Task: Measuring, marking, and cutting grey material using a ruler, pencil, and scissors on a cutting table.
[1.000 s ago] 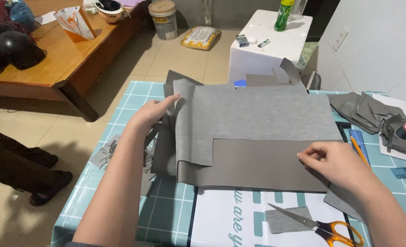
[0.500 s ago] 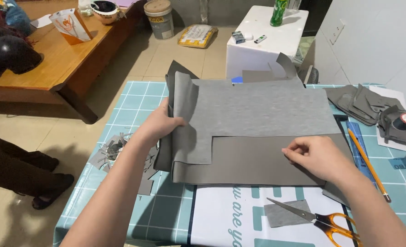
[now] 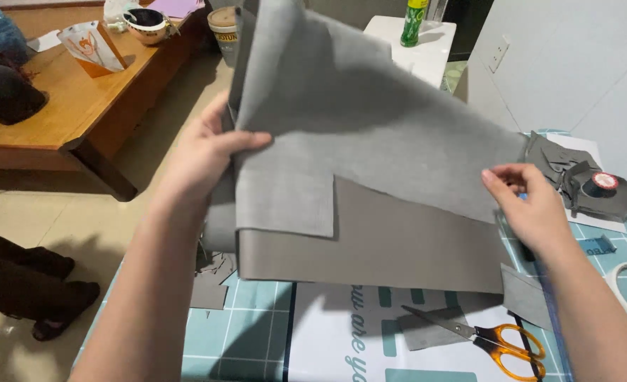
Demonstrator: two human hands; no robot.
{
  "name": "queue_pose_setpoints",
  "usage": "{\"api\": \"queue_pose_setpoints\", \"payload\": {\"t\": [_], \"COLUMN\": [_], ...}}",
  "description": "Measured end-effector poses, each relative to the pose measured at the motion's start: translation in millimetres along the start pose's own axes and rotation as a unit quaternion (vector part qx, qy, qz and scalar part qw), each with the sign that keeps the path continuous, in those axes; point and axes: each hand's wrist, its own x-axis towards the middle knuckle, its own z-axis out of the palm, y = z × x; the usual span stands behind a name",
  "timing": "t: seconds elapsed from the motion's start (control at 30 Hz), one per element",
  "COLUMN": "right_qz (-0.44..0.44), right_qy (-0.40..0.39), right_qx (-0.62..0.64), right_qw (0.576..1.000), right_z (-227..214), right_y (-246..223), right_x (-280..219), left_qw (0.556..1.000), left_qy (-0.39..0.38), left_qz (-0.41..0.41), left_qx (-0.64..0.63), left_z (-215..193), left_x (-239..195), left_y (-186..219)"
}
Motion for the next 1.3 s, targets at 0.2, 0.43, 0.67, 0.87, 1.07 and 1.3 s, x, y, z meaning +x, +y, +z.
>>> {"api": "queue_pose_setpoints", "payload": {"t": [0.2,0.43,0.67,0.87,1.07,1.3], "right_qz": [-0.001,0.038,0.068,0.137,0.157,0.165], "right_qy": [-0.009,-0.037,-0.108,-0.107,-0.111,-0.081], "right_qx": [0.068,0.086,0.128,0.096,0.077,-0.008], "right_qw": [0.998,0.995,0.983,0.98,0.978,0.983], "right_z": [10.2,2.5,18.5,19.1,16.8,1.9], "right_y": [5.0,-38.9,-23.1,-47.6,-34.9,-26.4], "right_x": [7.2,-14.8,4.0,2.2,11.0,-8.0], "left_qw": [0.999,0.998,0.988,0.94,0.928,0.92], "left_qy": [-0.026,0.044,0.052,0.117,0.109,0.143], "left_qz": [0.021,-0.014,-0.072,-0.212,-0.265,-0.28], "left_qx": [-0.026,-0.03,0.128,0.239,0.237,0.233], "left_z": [-32.9,-103.3,-173.7,-184.6,-200.0,-221.3], "left_x": [33.5,83.7,105.4,99.9,117.4,120.5], "left_y": [16.9,13.3,-19.2,-43.6,-70.0,-93.7]}}
